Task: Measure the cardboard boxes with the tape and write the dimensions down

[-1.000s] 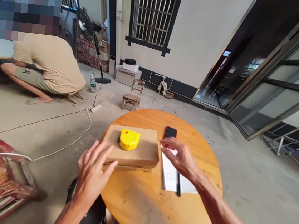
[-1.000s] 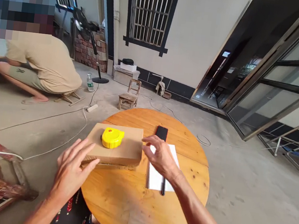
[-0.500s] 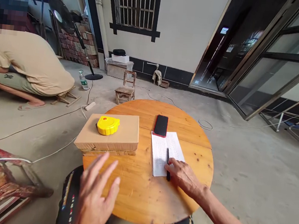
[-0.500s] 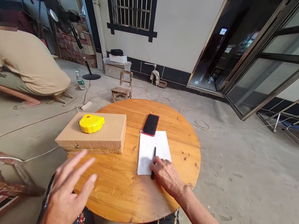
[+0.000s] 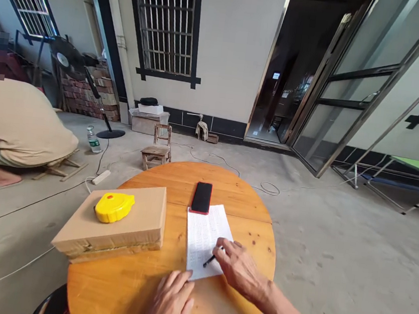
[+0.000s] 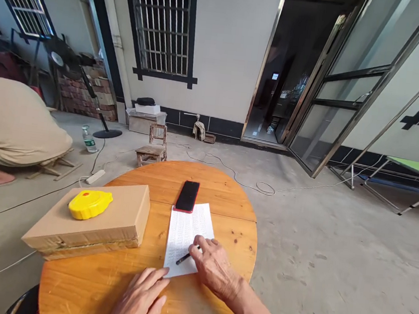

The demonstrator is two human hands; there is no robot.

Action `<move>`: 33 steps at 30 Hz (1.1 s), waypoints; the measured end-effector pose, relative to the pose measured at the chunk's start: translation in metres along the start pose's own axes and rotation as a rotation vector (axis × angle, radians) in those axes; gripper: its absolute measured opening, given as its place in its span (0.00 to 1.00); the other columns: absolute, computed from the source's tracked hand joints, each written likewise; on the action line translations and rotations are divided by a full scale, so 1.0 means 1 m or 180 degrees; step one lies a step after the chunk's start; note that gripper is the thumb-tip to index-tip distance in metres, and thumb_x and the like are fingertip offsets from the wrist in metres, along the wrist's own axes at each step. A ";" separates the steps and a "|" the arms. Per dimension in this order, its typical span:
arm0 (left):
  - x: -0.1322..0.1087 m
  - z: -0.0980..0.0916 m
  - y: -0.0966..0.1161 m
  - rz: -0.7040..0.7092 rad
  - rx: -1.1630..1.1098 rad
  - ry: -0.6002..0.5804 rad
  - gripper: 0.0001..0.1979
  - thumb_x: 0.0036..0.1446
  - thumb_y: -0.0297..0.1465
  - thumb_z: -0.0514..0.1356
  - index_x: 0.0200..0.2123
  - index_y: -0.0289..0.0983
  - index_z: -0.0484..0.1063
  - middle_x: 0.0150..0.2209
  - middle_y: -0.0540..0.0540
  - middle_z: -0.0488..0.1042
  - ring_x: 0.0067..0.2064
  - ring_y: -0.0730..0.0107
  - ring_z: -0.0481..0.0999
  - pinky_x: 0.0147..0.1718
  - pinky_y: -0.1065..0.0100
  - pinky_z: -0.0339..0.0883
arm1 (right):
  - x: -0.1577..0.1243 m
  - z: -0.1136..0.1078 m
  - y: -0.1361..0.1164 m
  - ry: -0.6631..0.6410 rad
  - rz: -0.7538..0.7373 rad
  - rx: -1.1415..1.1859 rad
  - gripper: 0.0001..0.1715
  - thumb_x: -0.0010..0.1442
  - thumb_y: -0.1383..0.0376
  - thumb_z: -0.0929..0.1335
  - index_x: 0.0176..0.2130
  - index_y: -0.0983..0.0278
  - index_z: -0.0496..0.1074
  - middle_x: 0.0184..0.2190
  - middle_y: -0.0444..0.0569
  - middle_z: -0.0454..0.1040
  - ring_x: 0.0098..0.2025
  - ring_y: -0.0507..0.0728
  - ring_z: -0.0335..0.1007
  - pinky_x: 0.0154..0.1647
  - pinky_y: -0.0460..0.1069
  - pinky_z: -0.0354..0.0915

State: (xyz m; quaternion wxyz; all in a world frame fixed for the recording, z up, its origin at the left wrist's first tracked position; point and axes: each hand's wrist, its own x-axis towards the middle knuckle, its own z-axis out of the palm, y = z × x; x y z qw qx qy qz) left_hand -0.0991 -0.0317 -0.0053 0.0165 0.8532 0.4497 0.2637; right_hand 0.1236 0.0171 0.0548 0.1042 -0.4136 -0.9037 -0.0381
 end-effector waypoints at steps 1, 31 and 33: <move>-0.001 0.001 -0.002 0.0063 0.0035 0.0050 0.15 0.51 0.21 0.54 0.39 0.39 0.76 0.45 0.44 0.79 0.43 0.59 0.79 0.40 0.62 0.76 | -0.001 -0.006 -0.001 0.0280 0.0209 0.0234 0.11 0.66 0.73 0.58 0.42 0.63 0.66 0.39 0.52 0.72 0.33 0.55 0.69 0.35 0.50 0.64; 0.000 0.006 0.014 -0.0736 -0.0183 -0.0133 0.14 0.57 0.19 0.53 0.44 0.35 0.73 0.47 0.41 0.73 0.49 0.56 0.71 0.49 0.53 0.69 | -0.014 0.007 -0.034 0.0786 0.1943 0.3512 0.15 0.65 0.55 0.65 0.32 0.61 0.69 0.23 0.43 0.73 0.26 0.53 0.70 0.29 0.47 0.65; 0.001 0.007 0.013 -0.0748 -0.0225 -0.0172 0.14 0.57 0.18 0.53 0.43 0.35 0.73 0.45 0.42 0.73 0.48 0.56 0.71 0.48 0.53 0.69 | -0.005 0.012 -0.034 0.0787 0.1989 0.3457 0.14 0.66 0.56 0.63 0.33 0.61 0.69 0.20 0.42 0.71 0.25 0.53 0.69 0.30 0.47 0.64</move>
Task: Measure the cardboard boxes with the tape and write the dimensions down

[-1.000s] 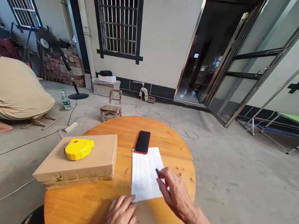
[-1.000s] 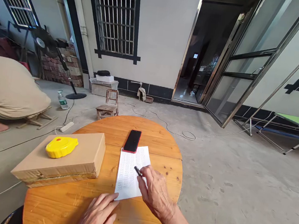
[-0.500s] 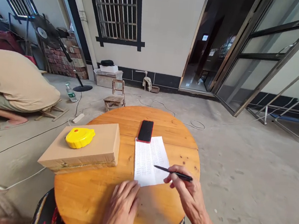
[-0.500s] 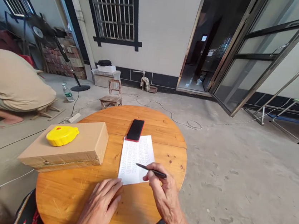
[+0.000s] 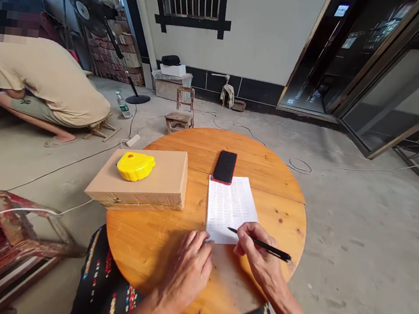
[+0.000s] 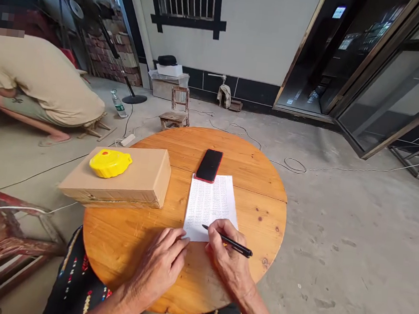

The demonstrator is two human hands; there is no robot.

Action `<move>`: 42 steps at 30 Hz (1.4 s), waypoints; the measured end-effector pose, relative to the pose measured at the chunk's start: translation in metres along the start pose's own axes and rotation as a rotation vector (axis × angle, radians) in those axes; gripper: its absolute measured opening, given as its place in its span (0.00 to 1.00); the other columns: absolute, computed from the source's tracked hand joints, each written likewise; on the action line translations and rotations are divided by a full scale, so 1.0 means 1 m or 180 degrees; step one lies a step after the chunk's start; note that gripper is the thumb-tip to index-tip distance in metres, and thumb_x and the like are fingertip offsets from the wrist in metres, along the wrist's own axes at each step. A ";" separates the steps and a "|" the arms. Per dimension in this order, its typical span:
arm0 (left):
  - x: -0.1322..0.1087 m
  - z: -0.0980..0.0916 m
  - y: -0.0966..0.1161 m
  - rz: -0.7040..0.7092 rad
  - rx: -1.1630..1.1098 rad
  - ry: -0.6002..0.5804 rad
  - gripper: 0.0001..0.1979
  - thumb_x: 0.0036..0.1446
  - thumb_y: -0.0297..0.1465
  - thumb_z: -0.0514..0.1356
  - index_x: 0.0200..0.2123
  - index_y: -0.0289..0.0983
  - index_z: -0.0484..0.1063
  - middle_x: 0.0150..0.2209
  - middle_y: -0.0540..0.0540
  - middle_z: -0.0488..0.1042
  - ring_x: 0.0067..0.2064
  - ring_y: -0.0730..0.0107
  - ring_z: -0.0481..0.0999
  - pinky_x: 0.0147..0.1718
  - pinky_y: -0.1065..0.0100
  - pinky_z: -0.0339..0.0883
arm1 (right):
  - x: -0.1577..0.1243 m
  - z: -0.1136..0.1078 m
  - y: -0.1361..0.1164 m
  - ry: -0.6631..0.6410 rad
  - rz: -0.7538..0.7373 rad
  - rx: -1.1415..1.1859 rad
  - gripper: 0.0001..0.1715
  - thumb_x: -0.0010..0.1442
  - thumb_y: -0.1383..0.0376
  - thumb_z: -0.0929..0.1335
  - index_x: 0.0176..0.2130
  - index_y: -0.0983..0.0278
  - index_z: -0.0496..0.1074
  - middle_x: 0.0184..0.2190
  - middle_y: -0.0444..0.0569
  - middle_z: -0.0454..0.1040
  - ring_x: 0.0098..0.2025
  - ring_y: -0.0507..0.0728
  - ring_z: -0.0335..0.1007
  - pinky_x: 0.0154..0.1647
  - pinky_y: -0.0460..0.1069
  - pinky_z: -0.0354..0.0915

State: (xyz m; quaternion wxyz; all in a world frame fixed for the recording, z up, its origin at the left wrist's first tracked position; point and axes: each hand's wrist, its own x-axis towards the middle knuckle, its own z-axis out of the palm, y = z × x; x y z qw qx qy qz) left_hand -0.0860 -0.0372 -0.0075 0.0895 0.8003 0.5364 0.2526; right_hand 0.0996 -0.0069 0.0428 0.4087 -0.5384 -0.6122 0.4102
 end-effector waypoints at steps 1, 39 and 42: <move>0.001 0.000 0.000 -0.0016 -0.0007 -0.0031 0.14 0.57 0.19 0.53 0.43 0.36 0.73 0.45 0.42 0.73 0.47 0.56 0.70 0.47 0.53 0.69 | 0.004 0.003 0.001 -0.0022 0.0011 -0.0034 0.15 0.66 0.56 0.63 0.34 0.62 0.71 0.20 0.42 0.71 0.25 0.54 0.69 0.31 0.47 0.64; 0.005 -0.002 -0.003 -0.0149 -0.0233 0.0005 0.13 0.59 0.22 0.54 0.44 0.38 0.74 0.42 0.43 0.70 0.43 0.58 0.67 0.40 0.56 0.67 | 0.019 0.035 0.023 0.0028 -0.0656 -0.1092 0.13 0.63 0.64 0.63 0.31 0.65 0.73 0.25 0.46 0.76 0.26 0.54 0.71 0.29 0.46 0.64; 0.006 -0.002 -0.003 -0.0154 -0.0230 -0.0017 0.14 0.59 0.22 0.54 0.44 0.38 0.74 0.42 0.43 0.70 0.43 0.58 0.67 0.41 0.57 0.67 | 0.018 0.035 0.021 -0.0014 -0.0668 -0.1145 0.12 0.63 0.64 0.62 0.31 0.64 0.72 0.25 0.46 0.76 0.25 0.54 0.70 0.28 0.46 0.64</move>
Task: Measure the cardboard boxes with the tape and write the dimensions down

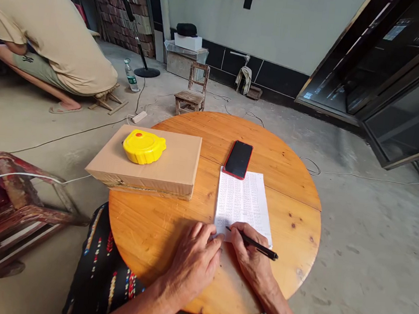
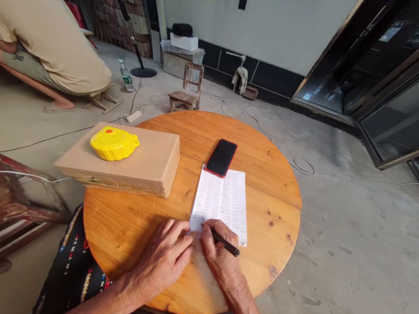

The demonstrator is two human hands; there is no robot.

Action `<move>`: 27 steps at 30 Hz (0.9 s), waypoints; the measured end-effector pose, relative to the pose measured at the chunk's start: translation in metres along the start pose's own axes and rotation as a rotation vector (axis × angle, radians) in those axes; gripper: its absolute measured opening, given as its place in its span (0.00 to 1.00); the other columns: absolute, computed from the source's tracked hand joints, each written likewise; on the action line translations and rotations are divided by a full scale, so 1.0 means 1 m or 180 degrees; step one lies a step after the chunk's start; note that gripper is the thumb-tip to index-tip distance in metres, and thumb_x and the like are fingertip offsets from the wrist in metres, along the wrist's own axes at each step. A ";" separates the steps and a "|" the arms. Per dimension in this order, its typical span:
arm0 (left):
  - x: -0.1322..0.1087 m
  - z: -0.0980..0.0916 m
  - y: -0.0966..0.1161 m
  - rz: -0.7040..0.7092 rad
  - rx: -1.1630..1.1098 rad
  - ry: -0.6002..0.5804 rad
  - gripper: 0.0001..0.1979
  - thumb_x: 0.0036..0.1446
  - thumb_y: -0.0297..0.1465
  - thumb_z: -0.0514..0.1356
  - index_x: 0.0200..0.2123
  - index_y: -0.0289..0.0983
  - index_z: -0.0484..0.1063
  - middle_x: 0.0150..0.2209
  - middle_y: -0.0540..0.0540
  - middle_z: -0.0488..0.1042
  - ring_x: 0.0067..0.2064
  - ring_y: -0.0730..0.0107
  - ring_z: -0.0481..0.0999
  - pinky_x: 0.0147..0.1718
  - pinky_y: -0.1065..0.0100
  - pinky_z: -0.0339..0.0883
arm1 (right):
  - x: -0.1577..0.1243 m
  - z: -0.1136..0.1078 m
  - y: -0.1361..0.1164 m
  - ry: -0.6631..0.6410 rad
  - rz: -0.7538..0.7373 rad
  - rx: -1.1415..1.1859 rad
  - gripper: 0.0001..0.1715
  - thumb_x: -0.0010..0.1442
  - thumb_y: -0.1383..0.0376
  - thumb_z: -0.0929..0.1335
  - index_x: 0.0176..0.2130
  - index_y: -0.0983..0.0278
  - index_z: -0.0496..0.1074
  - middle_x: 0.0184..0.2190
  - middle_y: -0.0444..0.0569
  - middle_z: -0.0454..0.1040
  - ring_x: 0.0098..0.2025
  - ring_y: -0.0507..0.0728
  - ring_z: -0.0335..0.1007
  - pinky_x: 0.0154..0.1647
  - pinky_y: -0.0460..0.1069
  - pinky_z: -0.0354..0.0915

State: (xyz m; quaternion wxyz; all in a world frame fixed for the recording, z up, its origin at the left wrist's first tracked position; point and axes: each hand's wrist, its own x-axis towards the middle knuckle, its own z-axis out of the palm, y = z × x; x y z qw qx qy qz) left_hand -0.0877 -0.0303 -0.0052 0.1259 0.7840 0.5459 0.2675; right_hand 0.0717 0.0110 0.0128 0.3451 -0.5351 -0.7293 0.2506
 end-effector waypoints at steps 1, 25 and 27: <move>0.000 0.000 0.000 -0.0007 -0.0001 -0.0012 0.14 0.59 0.21 0.54 0.44 0.38 0.74 0.42 0.43 0.70 0.43 0.58 0.67 0.41 0.57 0.67 | 0.000 0.000 0.000 -0.0021 0.0002 -0.0016 0.12 0.63 0.64 0.62 0.31 0.64 0.72 0.25 0.46 0.76 0.25 0.54 0.70 0.28 0.46 0.64; 0.001 -0.001 0.001 -0.0092 0.0024 -0.0141 0.17 0.58 0.21 0.54 0.48 0.39 0.73 0.43 0.43 0.70 0.44 0.57 0.67 0.42 0.56 0.67 | -0.004 0.000 0.005 0.0112 0.0232 0.0170 0.14 0.63 0.61 0.63 0.30 0.64 0.73 0.22 0.44 0.73 0.22 0.52 0.64 0.24 0.46 0.60; 0.001 -0.001 0.001 -0.0087 0.0036 -0.0139 0.16 0.59 0.21 0.54 0.48 0.39 0.73 0.43 0.43 0.70 0.44 0.57 0.67 0.42 0.56 0.67 | -0.004 0.000 0.004 0.0103 0.0215 0.0163 0.14 0.63 0.61 0.63 0.30 0.64 0.73 0.22 0.44 0.73 0.23 0.52 0.64 0.25 0.46 0.61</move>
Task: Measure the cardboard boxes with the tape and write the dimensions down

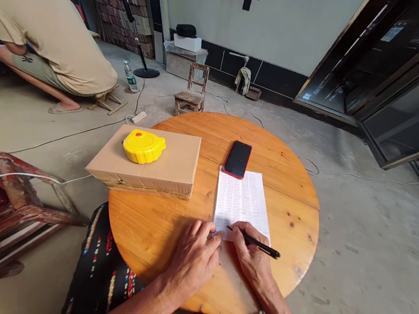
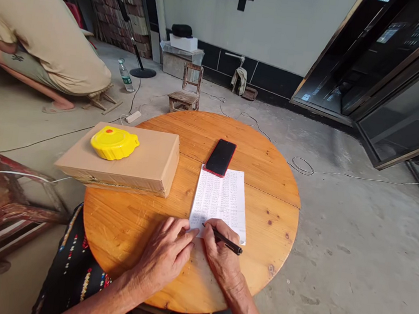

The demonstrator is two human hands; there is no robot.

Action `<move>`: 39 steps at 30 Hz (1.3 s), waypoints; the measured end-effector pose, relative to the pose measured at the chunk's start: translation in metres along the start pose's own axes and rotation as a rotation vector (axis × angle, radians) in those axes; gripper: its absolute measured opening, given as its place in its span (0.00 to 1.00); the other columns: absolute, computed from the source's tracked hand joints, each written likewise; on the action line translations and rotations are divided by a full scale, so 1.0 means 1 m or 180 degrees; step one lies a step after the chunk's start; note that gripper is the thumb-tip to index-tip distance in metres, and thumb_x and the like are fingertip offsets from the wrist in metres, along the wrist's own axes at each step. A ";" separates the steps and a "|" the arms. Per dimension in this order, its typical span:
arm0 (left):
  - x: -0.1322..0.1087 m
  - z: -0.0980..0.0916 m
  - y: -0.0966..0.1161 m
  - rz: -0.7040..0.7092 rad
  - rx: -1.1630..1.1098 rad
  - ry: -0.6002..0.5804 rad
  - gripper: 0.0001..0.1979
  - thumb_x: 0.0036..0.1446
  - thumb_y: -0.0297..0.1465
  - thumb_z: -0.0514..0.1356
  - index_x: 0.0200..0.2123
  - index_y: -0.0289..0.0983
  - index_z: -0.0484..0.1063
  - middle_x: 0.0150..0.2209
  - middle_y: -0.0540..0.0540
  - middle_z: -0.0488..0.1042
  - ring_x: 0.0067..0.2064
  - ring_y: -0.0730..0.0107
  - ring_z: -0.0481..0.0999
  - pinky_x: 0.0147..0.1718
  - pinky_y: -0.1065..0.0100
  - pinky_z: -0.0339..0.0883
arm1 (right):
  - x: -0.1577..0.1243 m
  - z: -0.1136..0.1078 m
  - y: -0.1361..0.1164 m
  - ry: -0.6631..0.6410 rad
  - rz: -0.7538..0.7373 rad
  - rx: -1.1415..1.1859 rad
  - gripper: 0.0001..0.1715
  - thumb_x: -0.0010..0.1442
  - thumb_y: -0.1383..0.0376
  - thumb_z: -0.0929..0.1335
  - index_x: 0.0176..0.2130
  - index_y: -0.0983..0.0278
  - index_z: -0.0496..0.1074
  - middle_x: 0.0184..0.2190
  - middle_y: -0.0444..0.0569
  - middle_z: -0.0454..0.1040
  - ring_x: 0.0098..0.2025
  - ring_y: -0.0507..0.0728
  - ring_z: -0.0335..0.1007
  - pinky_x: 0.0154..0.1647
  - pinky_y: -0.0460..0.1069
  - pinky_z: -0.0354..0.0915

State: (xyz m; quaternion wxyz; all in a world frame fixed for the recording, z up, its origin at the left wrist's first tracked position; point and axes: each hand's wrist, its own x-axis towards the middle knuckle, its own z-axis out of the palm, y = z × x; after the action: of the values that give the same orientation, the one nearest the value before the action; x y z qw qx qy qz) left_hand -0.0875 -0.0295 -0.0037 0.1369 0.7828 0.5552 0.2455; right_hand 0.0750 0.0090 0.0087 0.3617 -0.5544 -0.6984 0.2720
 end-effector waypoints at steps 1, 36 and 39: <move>0.000 0.000 0.000 0.0002 0.0007 0.0002 0.16 0.59 0.21 0.54 0.48 0.39 0.73 0.43 0.43 0.70 0.44 0.58 0.67 0.42 0.56 0.67 | 0.000 0.000 0.000 -0.0004 -0.0004 -0.0005 0.14 0.63 0.61 0.63 0.30 0.64 0.73 0.22 0.44 0.73 0.23 0.52 0.65 0.25 0.46 0.61; 0.002 -0.002 0.010 -0.0033 0.0138 -0.0037 0.13 0.58 0.22 0.55 0.44 0.37 0.74 0.41 0.42 0.71 0.43 0.56 0.68 0.41 0.55 0.68 | -0.004 -0.001 0.007 0.0101 0.0237 0.0163 0.15 0.64 0.60 0.62 0.31 0.64 0.72 0.21 0.43 0.70 0.23 0.52 0.63 0.25 0.46 0.60; 0.003 0.002 0.012 0.0025 0.0182 -0.0012 0.12 0.59 0.21 0.55 0.43 0.36 0.74 0.39 0.43 0.71 0.42 0.57 0.68 0.40 0.56 0.68 | -0.003 -0.001 0.006 0.0117 0.0263 0.0150 0.15 0.64 0.60 0.62 0.30 0.64 0.72 0.22 0.43 0.71 0.24 0.52 0.63 0.26 0.46 0.60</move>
State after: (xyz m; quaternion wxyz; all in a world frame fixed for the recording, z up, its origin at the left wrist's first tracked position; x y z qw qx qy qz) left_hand -0.0763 -0.0309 0.0007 0.1146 0.7890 0.5587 0.2286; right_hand 0.0796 0.0073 0.0043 0.3759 -0.5790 -0.6616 0.2928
